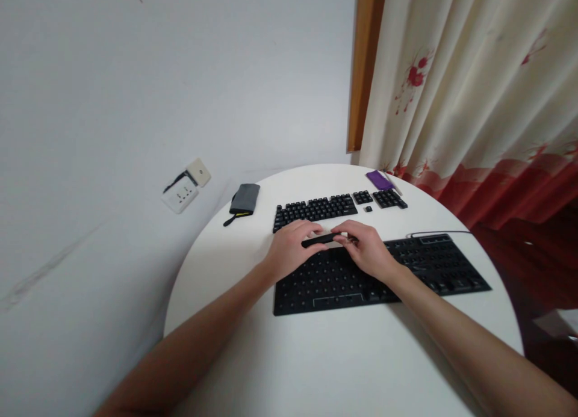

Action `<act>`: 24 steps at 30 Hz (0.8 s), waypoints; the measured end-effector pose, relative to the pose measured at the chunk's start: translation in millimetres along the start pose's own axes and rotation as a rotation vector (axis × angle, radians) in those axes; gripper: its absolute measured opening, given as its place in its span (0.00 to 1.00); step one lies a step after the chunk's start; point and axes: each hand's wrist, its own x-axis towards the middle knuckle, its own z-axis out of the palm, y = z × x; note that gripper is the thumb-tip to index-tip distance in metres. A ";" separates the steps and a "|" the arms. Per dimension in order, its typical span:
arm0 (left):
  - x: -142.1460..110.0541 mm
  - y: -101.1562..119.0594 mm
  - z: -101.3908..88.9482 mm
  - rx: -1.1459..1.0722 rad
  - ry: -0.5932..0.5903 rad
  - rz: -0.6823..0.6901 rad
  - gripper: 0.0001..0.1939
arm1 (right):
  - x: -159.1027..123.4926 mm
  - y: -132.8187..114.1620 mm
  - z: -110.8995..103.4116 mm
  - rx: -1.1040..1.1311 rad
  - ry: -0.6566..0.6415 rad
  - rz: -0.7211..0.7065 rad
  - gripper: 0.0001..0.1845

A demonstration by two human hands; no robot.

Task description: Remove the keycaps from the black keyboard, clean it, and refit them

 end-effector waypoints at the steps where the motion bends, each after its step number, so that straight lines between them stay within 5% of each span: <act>1: 1.1 -2.9 -0.9 0.003 0.003 -0.002 0.12 | 1.0 2.9 -2.4 -0.019 0.034 0.007 0.07; 11: 2.8 -29.4 8.6 0.048 0.033 -0.014 0.08 | 3.1 22.3 -5.1 -0.175 0.128 0.115 0.09; 24: 8.7 -75.6 17.1 0.244 -0.134 -0.092 0.06 | 3.4 13.6 -7.9 -0.143 0.205 0.177 0.10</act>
